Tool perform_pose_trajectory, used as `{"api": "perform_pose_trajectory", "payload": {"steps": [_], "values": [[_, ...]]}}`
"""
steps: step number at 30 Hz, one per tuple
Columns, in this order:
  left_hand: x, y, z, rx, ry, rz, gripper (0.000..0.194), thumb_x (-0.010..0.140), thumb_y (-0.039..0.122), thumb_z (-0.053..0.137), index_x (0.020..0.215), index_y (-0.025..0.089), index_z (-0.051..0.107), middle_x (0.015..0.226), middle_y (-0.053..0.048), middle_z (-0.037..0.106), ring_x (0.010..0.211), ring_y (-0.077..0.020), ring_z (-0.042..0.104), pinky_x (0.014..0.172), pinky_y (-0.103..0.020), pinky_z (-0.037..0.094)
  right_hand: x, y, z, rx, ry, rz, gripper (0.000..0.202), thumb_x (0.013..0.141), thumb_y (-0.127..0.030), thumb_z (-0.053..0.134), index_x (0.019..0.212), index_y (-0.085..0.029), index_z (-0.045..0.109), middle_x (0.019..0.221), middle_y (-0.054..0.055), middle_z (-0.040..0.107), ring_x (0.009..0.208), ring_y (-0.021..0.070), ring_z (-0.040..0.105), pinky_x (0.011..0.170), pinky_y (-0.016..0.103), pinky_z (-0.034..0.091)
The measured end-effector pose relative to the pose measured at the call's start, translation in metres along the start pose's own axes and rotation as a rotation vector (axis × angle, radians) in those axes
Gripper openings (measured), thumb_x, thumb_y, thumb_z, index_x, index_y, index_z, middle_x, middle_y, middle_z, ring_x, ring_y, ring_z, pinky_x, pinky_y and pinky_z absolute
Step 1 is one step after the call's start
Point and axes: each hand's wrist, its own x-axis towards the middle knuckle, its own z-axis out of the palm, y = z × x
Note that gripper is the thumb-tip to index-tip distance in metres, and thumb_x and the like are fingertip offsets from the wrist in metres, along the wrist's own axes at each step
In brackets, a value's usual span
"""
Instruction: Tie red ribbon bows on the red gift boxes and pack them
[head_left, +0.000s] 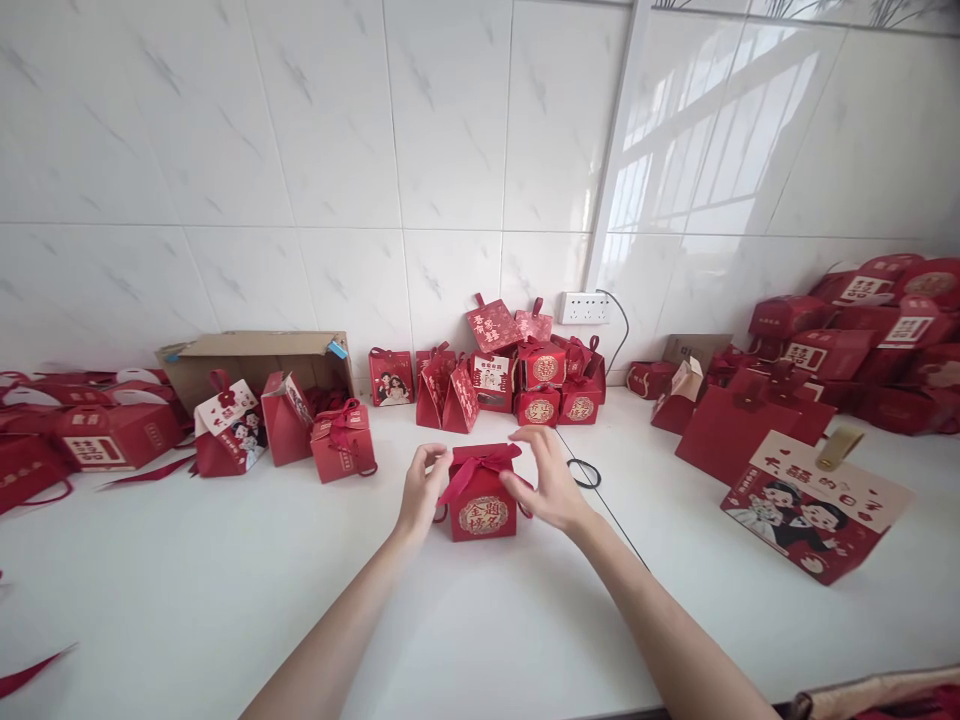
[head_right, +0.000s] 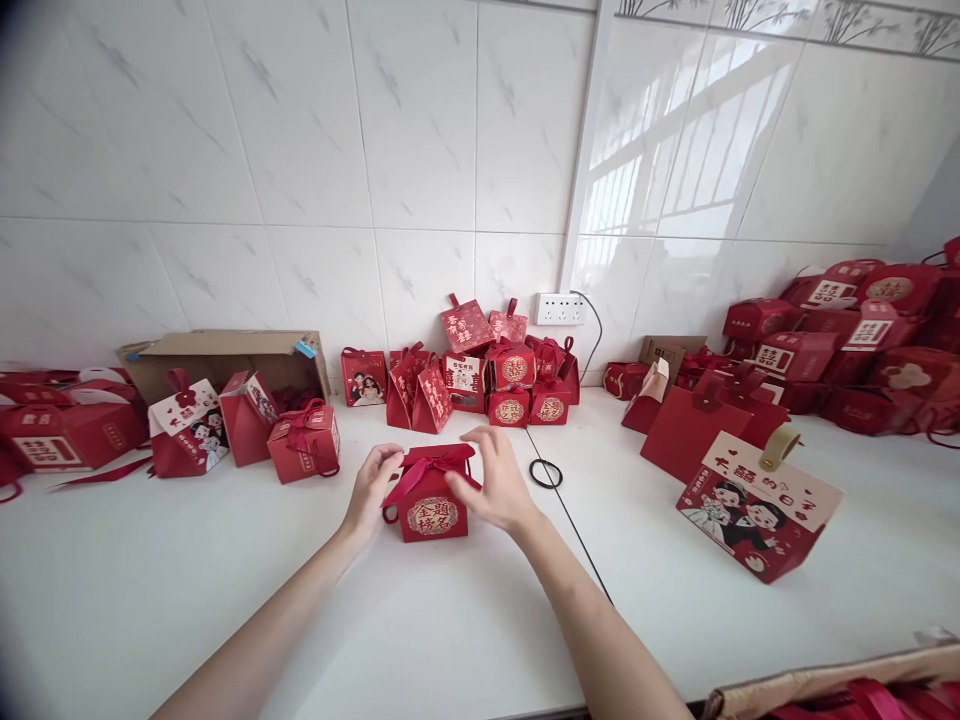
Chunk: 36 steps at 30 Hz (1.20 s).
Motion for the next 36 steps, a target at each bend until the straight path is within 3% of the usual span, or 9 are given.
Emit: {"api": "perform_pose_trajectory", "payload": {"steps": [3, 5, 7, 9, 12, 19, 25, 31, 36], "values": [[-0.003, 0.005, 0.003, 0.053, -0.116, 0.111, 0.031, 0.069, 0.036, 0.059, 0.096, 0.021, 0.061, 0.107, -0.003, 0.06, 0.103, -0.0178, 0.053, 0.089, -0.027, 0.04, -0.003, -0.015, 0.011, -0.156, -0.089, -0.403, 0.055, 0.074, -0.05, 0.063, 0.114, -0.015, 0.05, 0.108, 0.015, 0.055, 0.102, 0.0273, 0.05, 0.089, 0.045, 0.04], [-0.004, 0.007, 0.004, 0.105, -0.208, 0.182, 0.027, 0.07, 0.035, 0.056, 0.092, 0.02, 0.062, 0.105, -0.005, 0.06, 0.104, -0.02, 0.054, 0.093, -0.03, 0.039, -0.005, -0.022, 0.02, -0.213, -0.118, -0.52, 0.054, 0.077, -0.047, 0.062, 0.117, -0.014, 0.048, 0.107, 0.015, 0.058, 0.101, 0.0265, 0.052, 0.09, 0.046, 0.04], [-0.004, 0.008, 0.003, 0.156, -0.236, 0.22, 0.021, 0.072, 0.034, 0.053, 0.083, 0.019, 0.062, 0.098, -0.006, 0.061, 0.1, -0.0211, 0.055, 0.092, -0.032, 0.04, -0.006, -0.024, 0.027, -0.271, -0.12, -0.568, 0.038, 0.083, -0.033, 0.056, 0.115, -0.014, 0.05, 0.103, 0.013, 0.061, 0.095, 0.0243, 0.055, 0.088, 0.045, 0.041], [-0.003, 0.011, 0.0, 0.201, -0.219, 0.231, 0.02, 0.074, 0.033, 0.048, 0.077, 0.018, 0.062, 0.093, -0.006, 0.06, 0.096, -0.0213, 0.055, 0.089, -0.034, 0.04, -0.007, -0.025, 0.03, -0.293, -0.103, -0.586, 0.022, 0.085, -0.017, 0.049, 0.106, -0.015, 0.054, 0.095, 0.01, 0.063, 0.087, 0.021, 0.056, 0.081, 0.039, 0.045], [-0.004, 0.02, -0.003, 0.306, -0.205, 0.235, 0.023, 0.076, 0.034, 0.046, 0.078, 0.019, 0.063, 0.09, -0.006, 0.061, 0.094, -0.0222, 0.055, 0.09, -0.037, 0.039, -0.009, -0.027, 0.029, -0.264, -0.082, -0.619, 0.019, 0.086, -0.007, 0.044, 0.094, -0.015, 0.059, 0.087, 0.007, 0.064, 0.082, 0.0173, 0.055, 0.072, 0.03, 0.046], [-0.009, 0.036, 0.001, 0.502, -0.302, 0.179, 0.015, 0.073, 0.032, 0.057, 0.076, 0.024, 0.069, 0.118, -0.004, 0.054, 0.113, -0.0243, 0.051, 0.103, -0.04, 0.033, -0.013, -0.036, 0.034, -0.348, 0.051, -0.704, 0.013, 0.084, -0.009, 0.054, 0.087, -0.017, 0.064, 0.077, 0.004, 0.06, 0.07, 0.0145, 0.046, 0.066, 0.029, 0.04], [-0.009, 0.036, 0.002, 0.465, -0.371, 0.134, 0.014, 0.069, 0.033, 0.061, 0.068, 0.021, 0.068, 0.11, -0.006, 0.058, 0.105, -0.0237, 0.056, 0.099, -0.038, 0.039, -0.015, -0.039, 0.035, -0.311, 0.059, -0.724, 0.016, 0.086, -0.008, 0.051, 0.08, -0.016, 0.064, 0.073, 0.003, 0.059, 0.065, 0.0128, 0.042, 0.062, 0.028, 0.036], [-0.008, 0.035, 0.004, 0.449, -0.334, 0.1, 0.011, 0.066, 0.027, 0.061, 0.061, 0.021, 0.069, 0.107, -0.005, 0.061, 0.102, -0.0234, 0.058, 0.098, -0.036, 0.041, -0.019, -0.045, 0.037, -0.237, 0.064, -0.698, 0.018, 0.088, -0.009, 0.05, 0.08, -0.017, 0.064, 0.067, 0.001, 0.058, 0.063, 0.0117, 0.043, 0.06, 0.027, 0.036], [-0.007, 0.031, 0.004, 0.412, -0.324, 0.083, 0.011, 0.065, 0.027, 0.062, 0.061, 0.022, 0.071, 0.107, -0.005, 0.062, 0.103, -0.0243, 0.058, 0.098, -0.036, 0.041, -0.02, -0.045, 0.037, -0.228, -0.015, -0.638, 0.019, 0.09, -0.014, 0.048, 0.083, -0.019, 0.064, 0.067, 0.0, 0.06, 0.061, 0.0122, 0.044, 0.059, 0.027, 0.038]]}}
